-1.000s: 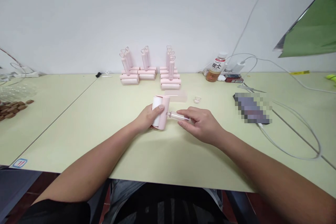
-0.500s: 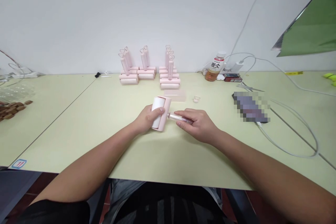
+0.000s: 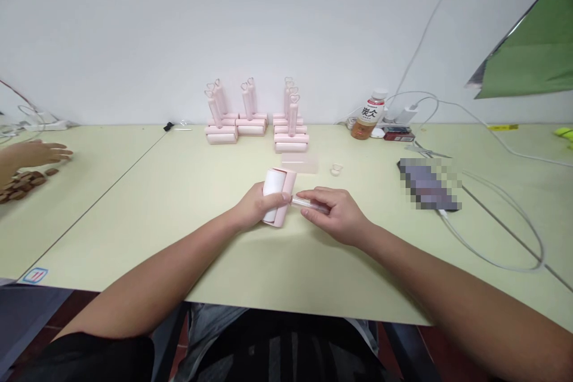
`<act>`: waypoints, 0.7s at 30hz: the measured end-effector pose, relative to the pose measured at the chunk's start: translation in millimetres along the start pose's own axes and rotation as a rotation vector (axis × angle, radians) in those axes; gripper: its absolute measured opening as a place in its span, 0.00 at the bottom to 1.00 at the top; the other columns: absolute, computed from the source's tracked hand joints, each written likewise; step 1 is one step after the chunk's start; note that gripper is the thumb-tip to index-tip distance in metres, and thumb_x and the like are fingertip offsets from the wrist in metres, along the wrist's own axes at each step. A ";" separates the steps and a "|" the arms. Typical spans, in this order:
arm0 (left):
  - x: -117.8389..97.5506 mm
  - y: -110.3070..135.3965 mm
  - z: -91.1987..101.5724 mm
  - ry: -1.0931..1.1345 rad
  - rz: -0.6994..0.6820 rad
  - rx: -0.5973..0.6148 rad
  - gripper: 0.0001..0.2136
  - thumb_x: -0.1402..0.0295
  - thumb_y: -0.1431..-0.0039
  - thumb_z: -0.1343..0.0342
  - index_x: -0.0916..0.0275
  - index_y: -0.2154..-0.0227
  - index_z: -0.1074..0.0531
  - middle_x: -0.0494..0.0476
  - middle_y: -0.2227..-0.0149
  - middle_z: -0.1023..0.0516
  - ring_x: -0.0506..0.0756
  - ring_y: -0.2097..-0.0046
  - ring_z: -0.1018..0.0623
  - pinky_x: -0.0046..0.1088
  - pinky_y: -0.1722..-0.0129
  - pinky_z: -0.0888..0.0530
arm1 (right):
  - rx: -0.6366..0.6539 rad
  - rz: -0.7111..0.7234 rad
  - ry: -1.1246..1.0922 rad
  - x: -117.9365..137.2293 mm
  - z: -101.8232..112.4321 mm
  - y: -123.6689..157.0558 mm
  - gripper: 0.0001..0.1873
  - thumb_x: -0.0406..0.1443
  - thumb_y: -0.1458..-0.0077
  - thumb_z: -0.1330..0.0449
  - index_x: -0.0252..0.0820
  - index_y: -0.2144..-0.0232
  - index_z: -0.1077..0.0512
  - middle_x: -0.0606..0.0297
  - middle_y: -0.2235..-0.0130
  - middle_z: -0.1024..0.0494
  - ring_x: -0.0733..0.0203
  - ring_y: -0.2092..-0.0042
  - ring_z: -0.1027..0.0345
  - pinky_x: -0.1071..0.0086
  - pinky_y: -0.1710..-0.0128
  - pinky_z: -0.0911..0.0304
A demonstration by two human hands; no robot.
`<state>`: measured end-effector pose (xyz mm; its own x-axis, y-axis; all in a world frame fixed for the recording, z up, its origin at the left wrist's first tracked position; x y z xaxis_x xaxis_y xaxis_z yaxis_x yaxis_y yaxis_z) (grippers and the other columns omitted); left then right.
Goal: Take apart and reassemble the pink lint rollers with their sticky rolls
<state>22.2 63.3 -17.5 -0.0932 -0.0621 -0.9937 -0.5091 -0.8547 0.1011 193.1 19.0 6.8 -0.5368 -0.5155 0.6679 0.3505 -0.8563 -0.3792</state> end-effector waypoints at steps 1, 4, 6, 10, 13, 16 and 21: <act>-1.0 -0.8 -0.8 0.037 -0.007 -0.001 0.18 0.55 0.52 0.35 0.65 0.69 0.30 0.53 0.72 0.27 0.53 0.70 0.26 0.29 0.71 0.30 | 0.010 0.011 -0.008 -2.4 0.0 -1.9 0.16 0.41 0.43 0.40 0.39 0.55 0.21 0.59 0.64 0.19 0.62 0.72 0.31 0.68 0.72 0.38; -5.0 -3.4 1.2 0.159 -0.031 -0.059 0.21 0.58 0.55 0.32 0.64 0.63 0.32 0.55 0.67 0.25 0.57 0.69 0.22 0.33 0.71 0.26 | -0.037 0.035 -0.020 -19.2 10.2 -12.6 0.19 0.46 0.41 0.43 0.40 0.56 0.22 0.56 0.61 0.20 0.57 0.67 0.29 0.64 0.67 0.35; -6.4 -4.4 5.6 0.199 -0.032 -0.116 0.22 0.60 0.56 0.31 0.63 0.62 0.32 0.54 0.66 0.25 0.56 0.70 0.22 0.33 0.71 0.25 | -0.183 -0.035 0.034 -41.6 27.0 -21.4 0.21 0.47 0.39 0.46 0.40 0.56 0.23 0.53 0.57 0.21 0.51 0.59 0.28 0.60 0.59 0.33; -5.6 -4.4 12.1 0.236 0.017 -0.120 0.21 0.60 0.57 0.31 0.64 0.63 0.31 0.55 0.67 0.25 0.56 0.70 0.21 0.32 0.72 0.26 | -0.262 -0.358 0.280 -94.6 48.8 -31.9 0.25 0.41 0.45 0.41 0.37 0.47 0.28 0.45 0.44 0.29 0.40 0.43 0.37 0.50 0.44 0.43; -5.9 -3.9 15.5 0.267 0.020 -0.128 0.21 0.60 0.57 0.32 0.65 0.64 0.31 0.55 0.67 0.25 0.55 0.71 0.22 0.31 0.72 0.26 | -0.191 -0.426 0.258 -112.0 47.4 -33.4 0.15 0.37 0.49 0.39 0.37 0.59 0.25 0.47 0.55 0.24 0.40 0.49 0.33 0.49 0.46 0.42; -6.1 -4.6 16.9 0.297 0.010 -0.146 0.20 0.60 0.58 0.32 0.65 0.64 0.30 0.55 0.68 0.25 0.54 0.71 0.22 0.31 0.72 0.26 | -0.178 -0.408 0.135 -107.9 41.4 -32.2 0.07 0.39 0.48 0.41 0.41 0.71 0.29 0.55 0.66 0.25 0.48 0.59 0.31 0.55 0.54 0.37; -3.2 -8.2 21.4 0.354 -0.009 -0.183 0.18 0.60 0.55 0.33 0.65 0.64 0.30 0.54 0.68 0.24 0.55 0.70 0.21 0.31 0.71 0.26 | -0.175 -0.345 -0.206 -78.4 33.2 -27.0 0.15 0.49 0.41 0.50 0.46 0.70 0.38 0.65 0.70 0.28 0.59 0.69 0.31 0.61 0.65 0.31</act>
<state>8.4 81.5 -14.1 0.2277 -0.2005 -0.9529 -0.3443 -0.9319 0.1138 251.1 83.6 -14.1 -0.4295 -0.1966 0.8814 0.0329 -0.9788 -0.2023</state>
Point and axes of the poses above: each hand's wrist, its own y-axis away from the middle knuckle, its own z-axis out of the back of the hand, x = y × z, the point moved 5 cm from there along -y, towards the middle knuckle
